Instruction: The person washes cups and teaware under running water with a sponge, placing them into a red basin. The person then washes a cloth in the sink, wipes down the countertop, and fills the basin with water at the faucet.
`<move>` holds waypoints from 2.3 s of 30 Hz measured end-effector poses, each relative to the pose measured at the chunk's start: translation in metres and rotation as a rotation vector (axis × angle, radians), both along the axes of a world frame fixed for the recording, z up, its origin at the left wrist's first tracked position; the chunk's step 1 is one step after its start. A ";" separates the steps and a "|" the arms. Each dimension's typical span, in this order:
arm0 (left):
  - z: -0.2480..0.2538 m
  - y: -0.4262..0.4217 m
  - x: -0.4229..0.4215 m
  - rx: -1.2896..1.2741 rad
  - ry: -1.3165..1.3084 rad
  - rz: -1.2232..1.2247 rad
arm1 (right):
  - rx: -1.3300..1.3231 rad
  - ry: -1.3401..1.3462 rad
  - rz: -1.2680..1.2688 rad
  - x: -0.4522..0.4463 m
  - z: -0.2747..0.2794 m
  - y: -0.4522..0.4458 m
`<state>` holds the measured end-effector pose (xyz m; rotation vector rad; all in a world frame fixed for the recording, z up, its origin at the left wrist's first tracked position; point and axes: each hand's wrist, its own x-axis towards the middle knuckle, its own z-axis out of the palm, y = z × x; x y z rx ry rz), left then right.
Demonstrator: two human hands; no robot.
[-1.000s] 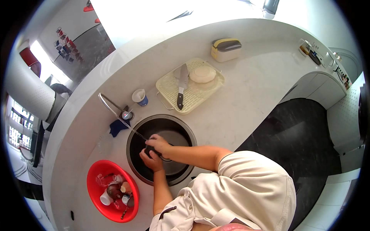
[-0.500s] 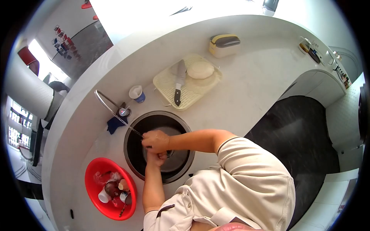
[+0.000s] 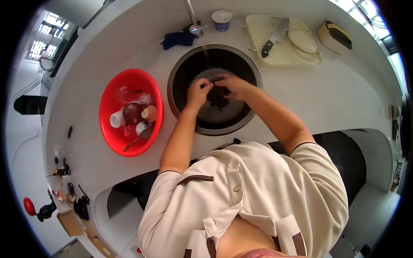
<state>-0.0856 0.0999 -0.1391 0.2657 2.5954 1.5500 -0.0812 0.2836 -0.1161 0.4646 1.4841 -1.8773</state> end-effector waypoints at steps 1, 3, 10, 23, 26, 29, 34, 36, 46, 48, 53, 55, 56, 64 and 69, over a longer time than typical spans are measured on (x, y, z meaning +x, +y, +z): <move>0.004 0.001 -0.001 0.020 0.003 0.014 | 0.043 0.036 0.004 0.002 0.005 -0.003; 0.010 0.007 0.000 0.121 -0.010 0.050 | 0.119 0.080 0.006 0.005 0.014 -0.007; 0.061 0.026 -0.010 -0.007 0.425 0.077 | 0.712 0.800 0.303 -0.014 0.024 -0.005; 0.092 0.017 -0.028 -0.017 0.275 0.052 | 0.485 0.960 0.071 -0.017 0.056 -0.016; 0.089 0.008 -0.022 -0.055 0.188 -0.151 | 0.486 0.929 0.108 -0.022 0.054 -0.010; 0.096 0.001 -0.019 -0.139 0.137 -0.148 | 0.604 0.947 0.219 -0.024 0.056 -0.002; 0.105 0.004 -0.019 0.079 0.449 0.067 | 0.741 0.915 0.573 -0.023 0.021 0.013; 0.101 0.002 -0.023 0.112 0.497 0.094 | 0.693 0.849 0.503 -0.016 0.017 0.013; 0.053 0.000 -0.027 0.060 0.133 -0.064 | 0.548 1.049 0.303 -0.040 0.079 -0.007; 0.060 -0.004 -0.027 0.333 -0.207 -0.009 | 0.391 0.973 0.228 -0.038 0.081 -0.005; 0.048 -0.003 -0.036 0.529 0.087 0.127 | 0.122 0.689 0.133 -0.037 0.063 -0.004; 0.064 0.002 -0.030 0.462 0.190 0.066 | 0.194 0.622 0.110 -0.032 0.063 -0.003; 0.070 0.004 -0.028 0.463 0.191 0.063 | 0.187 0.628 0.119 -0.031 0.060 -0.003; 0.063 0.004 -0.028 0.436 -0.034 0.092 | 0.216 0.751 -0.050 -0.028 0.067 -0.006; 0.063 0.006 -0.025 0.549 0.002 0.199 | 0.160 0.858 -0.147 -0.024 0.054 -0.010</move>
